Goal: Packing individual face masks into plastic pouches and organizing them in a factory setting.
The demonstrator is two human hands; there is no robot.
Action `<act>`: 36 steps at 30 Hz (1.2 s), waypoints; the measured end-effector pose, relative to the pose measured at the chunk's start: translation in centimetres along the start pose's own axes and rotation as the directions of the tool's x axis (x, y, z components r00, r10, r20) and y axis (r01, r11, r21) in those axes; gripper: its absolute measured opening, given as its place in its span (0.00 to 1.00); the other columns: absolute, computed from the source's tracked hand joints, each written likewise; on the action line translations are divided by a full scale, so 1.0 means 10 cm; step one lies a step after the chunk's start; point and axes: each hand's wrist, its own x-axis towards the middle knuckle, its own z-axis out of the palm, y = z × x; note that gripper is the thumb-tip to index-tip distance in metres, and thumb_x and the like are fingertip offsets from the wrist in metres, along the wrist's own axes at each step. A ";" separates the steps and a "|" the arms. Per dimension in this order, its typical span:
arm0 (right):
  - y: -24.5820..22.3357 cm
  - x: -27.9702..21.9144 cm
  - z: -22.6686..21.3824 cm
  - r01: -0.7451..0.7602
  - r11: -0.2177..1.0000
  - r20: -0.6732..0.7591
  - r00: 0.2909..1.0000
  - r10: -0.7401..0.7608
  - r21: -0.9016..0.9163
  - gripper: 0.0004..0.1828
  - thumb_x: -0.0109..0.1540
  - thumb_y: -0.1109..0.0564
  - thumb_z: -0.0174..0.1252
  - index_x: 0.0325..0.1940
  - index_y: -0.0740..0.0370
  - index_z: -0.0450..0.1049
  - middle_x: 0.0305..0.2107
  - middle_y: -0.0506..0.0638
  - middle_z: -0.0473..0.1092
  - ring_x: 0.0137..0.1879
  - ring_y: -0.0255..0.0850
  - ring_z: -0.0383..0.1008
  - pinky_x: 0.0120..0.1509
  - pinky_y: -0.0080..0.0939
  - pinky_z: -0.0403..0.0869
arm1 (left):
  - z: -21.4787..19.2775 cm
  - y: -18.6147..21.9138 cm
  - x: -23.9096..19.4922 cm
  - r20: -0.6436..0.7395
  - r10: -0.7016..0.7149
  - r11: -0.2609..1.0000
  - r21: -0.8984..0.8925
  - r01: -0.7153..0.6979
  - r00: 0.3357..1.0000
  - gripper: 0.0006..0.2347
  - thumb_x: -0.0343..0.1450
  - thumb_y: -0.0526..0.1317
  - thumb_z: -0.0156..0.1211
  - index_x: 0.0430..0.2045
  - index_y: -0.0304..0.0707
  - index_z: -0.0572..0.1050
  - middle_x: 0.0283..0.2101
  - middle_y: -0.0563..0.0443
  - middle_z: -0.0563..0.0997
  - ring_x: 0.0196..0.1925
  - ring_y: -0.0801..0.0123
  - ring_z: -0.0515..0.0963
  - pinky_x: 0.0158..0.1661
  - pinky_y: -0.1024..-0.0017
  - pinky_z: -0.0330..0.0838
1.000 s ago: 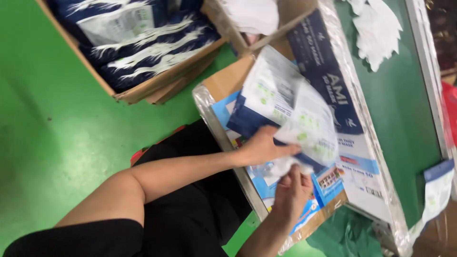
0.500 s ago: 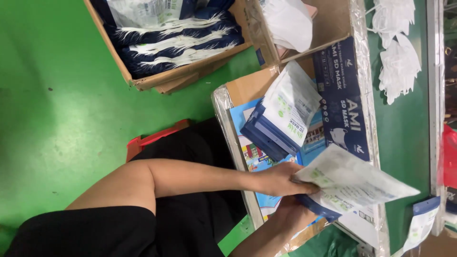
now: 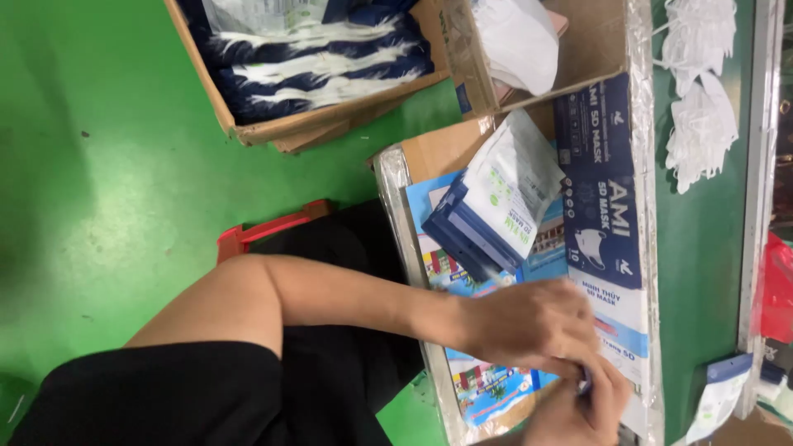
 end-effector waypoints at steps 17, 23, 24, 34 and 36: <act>-0.04 0.01 0.06 -0.325 0.283 0.143 0.846 0.514 0.903 0.25 0.69 0.62 0.48 0.72 0.65 0.62 0.63 0.61 0.68 0.66 0.52 0.74 0.72 0.54 0.73 | 0.27 -0.02 -0.16 0.183 -0.388 0.888 -0.189 0.420 0.903 0.09 0.70 0.45 0.62 0.36 0.41 0.79 0.39 0.54 0.81 0.43 0.63 0.81 0.45 0.66 0.76; 0.59 0.53 -0.71 -0.036 0.987 -0.578 0.814 -0.060 -0.154 0.09 0.75 0.65 0.63 0.52 0.69 0.69 0.42 0.56 0.70 0.44 0.44 0.69 0.53 0.41 0.72 | -0.06 -0.54 -0.11 0.212 -0.382 0.924 0.070 0.376 0.900 0.18 0.68 0.45 0.67 0.51 0.42 0.75 0.58 0.45 0.74 0.63 0.49 0.69 0.64 0.56 0.62; 0.71 0.73 -0.81 0.006 0.938 -0.603 0.765 -0.227 -0.346 0.08 0.75 0.66 0.65 0.51 0.67 0.70 0.40 0.56 0.71 0.41 0.44 0.70 0.49 0.39 0.72 | -0.31 -0.68 -0.02 0.207 -0.610 0.777 0.342 0.528 0.764 0.27 0.63 0.47 0.70 0.58 0.42 0.72 0.67 0.37 0.67 0.68 0.39 0.60 0.69 0.49 0.53; 2.07 3.90 1.22 -0.247 0.968 0.246 0.942 0.229 0.046 0.26 0.74 0.44 0.64 0.43 0.74 0.71 0.31 0.48 0.67 0.36 0.32 0.68 0.39 0.37 0.73 | -0.59 -1.07 -0.12 0.043 -0.527 0.709 0.572 0.411 0.849 0.39 0.66 0.45 0.70 0.66 0.18 0.54 0.71 0.21 0.49 0.72 0.29 0.51 0.65 0.33 0.46; 1.92 4.29 1.61 -0.544 0.832 0.312 0.777 0.547 -0.104 0.32 0.65 0.33 0.66 0.41 0.69 0.75 0.26 0.47 0.70 0.27 0.32 0.69 0.27 0.36 0.69 | -0.67 -0.96 0.08 0.027 -0.498 0.715 0.579 0.392 0.867 0.37 0.66 0.43 0.69 0.66 0.21 0.55 0.71 0.23 0.52 0.72 0.31 0.53 0.65 0.35 0.47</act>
